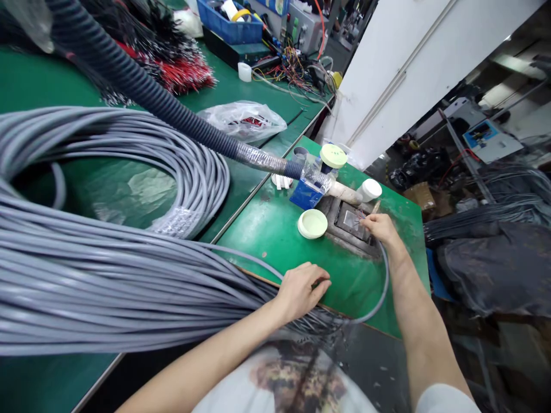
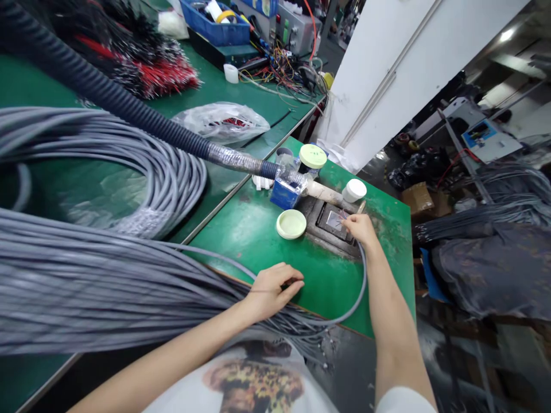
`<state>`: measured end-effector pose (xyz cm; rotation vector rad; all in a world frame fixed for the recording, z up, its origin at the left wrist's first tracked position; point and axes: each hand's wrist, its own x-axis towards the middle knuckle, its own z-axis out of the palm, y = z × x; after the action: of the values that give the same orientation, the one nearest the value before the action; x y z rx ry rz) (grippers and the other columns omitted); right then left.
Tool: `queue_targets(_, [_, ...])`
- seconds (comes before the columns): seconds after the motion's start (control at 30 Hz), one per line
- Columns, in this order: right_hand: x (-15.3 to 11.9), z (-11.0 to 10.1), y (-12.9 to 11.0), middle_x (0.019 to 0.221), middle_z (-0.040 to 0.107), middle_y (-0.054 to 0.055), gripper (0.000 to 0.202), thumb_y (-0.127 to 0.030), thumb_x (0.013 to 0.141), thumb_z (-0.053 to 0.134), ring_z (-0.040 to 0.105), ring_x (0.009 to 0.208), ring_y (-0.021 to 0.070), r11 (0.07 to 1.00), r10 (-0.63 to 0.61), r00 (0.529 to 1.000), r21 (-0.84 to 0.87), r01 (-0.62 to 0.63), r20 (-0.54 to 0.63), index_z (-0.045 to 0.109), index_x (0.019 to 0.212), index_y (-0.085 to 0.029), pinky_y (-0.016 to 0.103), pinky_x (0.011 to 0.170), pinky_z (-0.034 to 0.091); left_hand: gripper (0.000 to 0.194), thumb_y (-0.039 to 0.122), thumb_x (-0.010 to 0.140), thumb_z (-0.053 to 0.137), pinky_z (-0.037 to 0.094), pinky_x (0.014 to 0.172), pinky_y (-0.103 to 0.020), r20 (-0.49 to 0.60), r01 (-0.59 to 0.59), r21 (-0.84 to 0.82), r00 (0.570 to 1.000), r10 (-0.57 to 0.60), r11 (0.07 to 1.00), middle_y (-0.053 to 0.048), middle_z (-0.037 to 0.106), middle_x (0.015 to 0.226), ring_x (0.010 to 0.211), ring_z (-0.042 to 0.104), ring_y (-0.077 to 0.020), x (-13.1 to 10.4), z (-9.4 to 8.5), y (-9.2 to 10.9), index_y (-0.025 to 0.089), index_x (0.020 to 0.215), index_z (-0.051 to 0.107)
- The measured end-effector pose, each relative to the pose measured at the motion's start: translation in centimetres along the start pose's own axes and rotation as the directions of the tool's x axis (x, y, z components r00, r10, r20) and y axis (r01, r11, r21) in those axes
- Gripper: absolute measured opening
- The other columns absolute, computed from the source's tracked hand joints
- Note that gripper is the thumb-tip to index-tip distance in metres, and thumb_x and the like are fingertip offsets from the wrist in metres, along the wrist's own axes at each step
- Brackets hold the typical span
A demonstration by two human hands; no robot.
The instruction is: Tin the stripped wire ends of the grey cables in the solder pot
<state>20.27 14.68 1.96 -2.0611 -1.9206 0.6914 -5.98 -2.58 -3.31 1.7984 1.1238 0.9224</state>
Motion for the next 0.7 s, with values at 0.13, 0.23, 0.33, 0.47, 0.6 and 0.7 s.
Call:
queue_targets(0.13, [0.8, 0.3, 0.8, 0.043, 0.051, 0.000, 0.033, -0.042, 0.068, 0.060, 0.040, 0.044, 0.0097, 1.000, 0.020, 1.000, -0.016, -0.020, -0.020, 0.059, 0.049, -0.015, 0.023, 0.045, 0.028, 0.016, 0.030, 0.089, 0.053, 0.046, 0.070, -0.027, -0.010, -0.002, 0.002, 1.000, 0.002, 1.000, -0.003, 0.068, 0.080, 0.077, 0.060, -0.0161, 0.0, 0.0, 0.0, 0.021, 0.088, 0.066])
queue_targets(0.23, [1.2, 0.5, 1.1, 0.041, 0.050, -0.001, 0.032, -0.041, 0.066, 0.060, 0.039, 0.042, 0.0092, 0.999, 0.035, 0.999, -0.030, -0.035, -0.025, 0.058, 0.048, -0.015, 0.023, 0.044, 0.027, 0.015, 0.031, 0.089, 0.053, 0.046, 0.069, -0.027, -0.014, -0.012, 0.000, 1.000, 0.012, 1.000, -0.003, 0.068, 0.080, 0.076, 0.060, -0.0159, 0.1, 0.0, 0.0, 0.021, 0.089, 0.065])
queue_targets(0.33, [1.3, 0.7, 1.0, 0.041, 0.050, -0.001, 0.031, -0.041, 0.065, 0.060, 0.039, 0.041, 0.0091, 0.998, 0.052, 0.998, -0.040, -0.054, -0.033, 0.059, 0.048, -0.015, 0.023, 0.043, 0.027, 0.015, 0.030, 0.090, 0.053, 0.046, 0.069, -0.027, -0.017, -0.012, 0.003, 1.000, 0.012, 1.000, -0.003, 0.068, 0.080, 0.075, 0.060, -0.0156, 0.1, -0.1, 0.2, 0.021, 0.088, 0.065])
queue_targets(0.47, [1.4, 0.9, 0.7, 0.040, 0.049, -0.001, 0.029, -0.039, 0.064, 0.061, 0.038, 0.040, 0.0092, 0.997, 0.061, 0.998, -0.035, -0.062, -0.031, 0.060, 0.048, -0.015, 0.024, 0.043, 0.027, 0.014, 0.029, 0.089, 0.054, 0.046, 0.069, -0.026, -0.012, -0.006, 0.003, 1.000, 0.006, 1.000, -0.003, 0.068, 0.079, 0.075, 0.060, -0.0154, 0.2, -0.3, 0.4, 0.021, 0.088, 0.065])
queue_targets(0.6, [1.4, 0.8, 0.4, 0.037, 0.046, -0.001, 0.030, -0.040, 0.063, 0.063, 0.037, 0.040, 0.0091, 0.999, 0.051, 0.998, -0.010, -0.051, -0.022, 0.058, 0.044, -0.016, 0.024, 0.043, 0.026, 0.014, 0.027, 0.089, 0.054, 0.046, 0.069, -0.027, 0.001, 0.006, 0.008, 1.000, -0.006, 1.000, -0.003, 0.068, 0.079, 0.075, 0.060, -0.0158, 0.2, -0.6, 0.7, 0.020, 0.088, 0.066])
queue_targets(0.7, [0.6, 0.2, -0.1, 0.039, 0.047, -0.002, 0.032, -0.040, 0.065, 0.063, 0.037, 0.041, 0.0090, 0.999, 0.023, 1.000, 0.032, -0.023, -0.011, 0.056, 0.045, -0.016, 0.024, 0.044, 0.026, 0.015, 0.029, 0.090, 0.053, 0.046, 0.070, -0.027, 0.001, -0.004, 0.007, 1.000, 0.004, 1.000, -0.003, 0.069, 0.082, 0.076, 0.060, -0.0159, 0.1, -0.6, 0.7, 0.020, 0.090, 0.066])
